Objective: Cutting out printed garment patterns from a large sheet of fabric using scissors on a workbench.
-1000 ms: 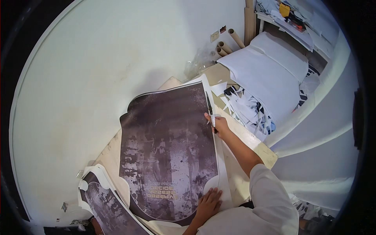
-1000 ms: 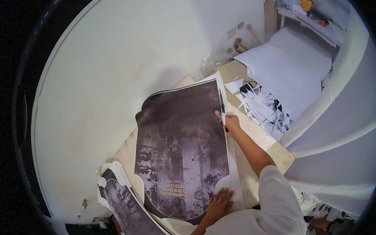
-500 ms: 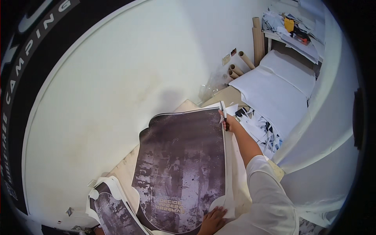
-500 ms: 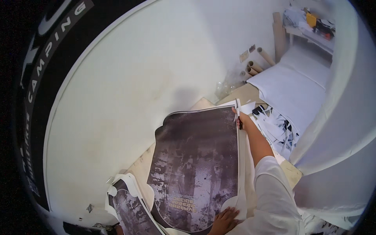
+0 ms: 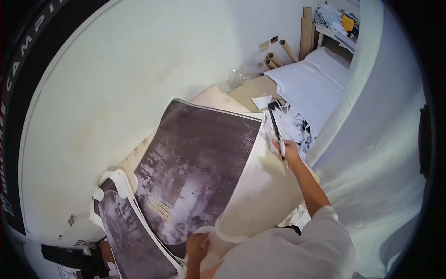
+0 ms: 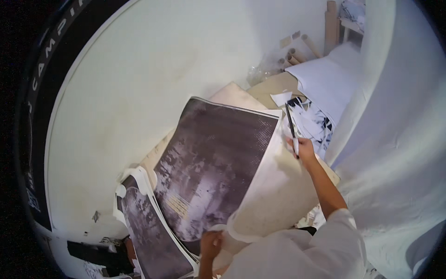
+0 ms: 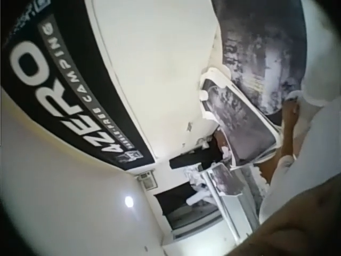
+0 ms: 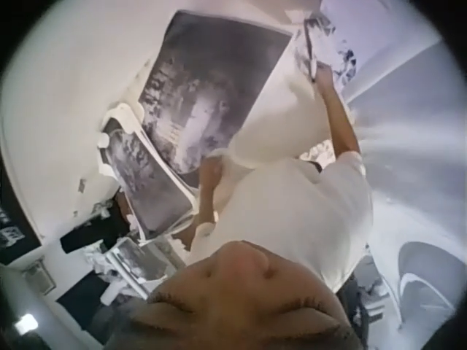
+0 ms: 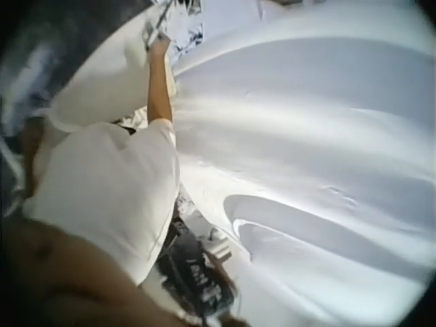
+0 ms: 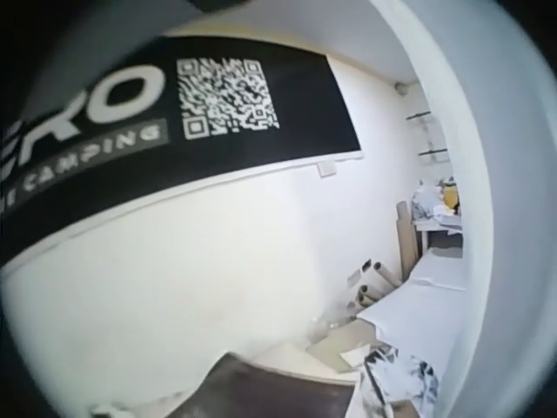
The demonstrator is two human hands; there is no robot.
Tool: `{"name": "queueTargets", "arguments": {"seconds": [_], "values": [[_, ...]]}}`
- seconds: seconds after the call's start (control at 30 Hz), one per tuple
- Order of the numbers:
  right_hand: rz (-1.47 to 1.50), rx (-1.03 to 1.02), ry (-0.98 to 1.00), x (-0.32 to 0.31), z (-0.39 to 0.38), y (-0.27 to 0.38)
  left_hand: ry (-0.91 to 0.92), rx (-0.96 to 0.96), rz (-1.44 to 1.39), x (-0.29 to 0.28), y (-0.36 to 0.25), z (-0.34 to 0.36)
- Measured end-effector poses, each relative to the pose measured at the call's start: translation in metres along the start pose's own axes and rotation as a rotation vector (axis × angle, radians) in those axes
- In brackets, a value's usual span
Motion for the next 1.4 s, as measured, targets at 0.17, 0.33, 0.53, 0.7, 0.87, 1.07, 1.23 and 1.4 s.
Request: {"name": "queueTargets", "arguments": {"seconds": [0.17, 0.33, 0.53, 0.7, 0.87, 1.07, 1.23, 1.4], "values": [[-0.124, -0.014, -0.041, -0.017, -0.154, -0.032, -0.052, -0.078, 0.220, -0.062, -0.025, 0.034], [-0.193, 0.008, -0.194, -0.058, -0.254, -0.075, 0.112, 0.152, 0.276, 0.033, -0.162, 0.139], [-0.098, 0.036, -0.284, -0.096, -0.336, -0.122, 0.126, 0.114, 0.257, 0.185, -0.222, 0.156], [-0.042, 0.029, -0.327, -0.079, -0.375, -0.099, 0.942, 0.600, -0.223, 0.257, -0.326, 0.105], [-0.148, -0.031, -0.453, -0.098, -0.415, -0.057, 1.540, 0.616, -1.005, 0.267, -0.365, 0.081], [-0.306, 0.020, -0.311, -0.093, -0.393, -0.022, -0.204, 0.282, 0.262, 0.115, -0.218, 0.209], [-0.084, 0.169, -0.107, -0.068, -0.327, -0.096, 0.047, 0.230, 0.258, 0.105, -0.159, 0.182], [-0.061, 0.284, 0.028, -0.009, -0.315, -0.140, 0.130, 0.249, 0.210, 0.076, -0.108, 0.086]]}}
Point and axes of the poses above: each hand's wrist, its own z-axis towards the middle knuckle, its own x-axis out of the palm, y = z × x, the point moved 7 cm from there along z, towards the middle knuckle, and after that the axes turned 12 degrees about y, right-handed, at the moved point
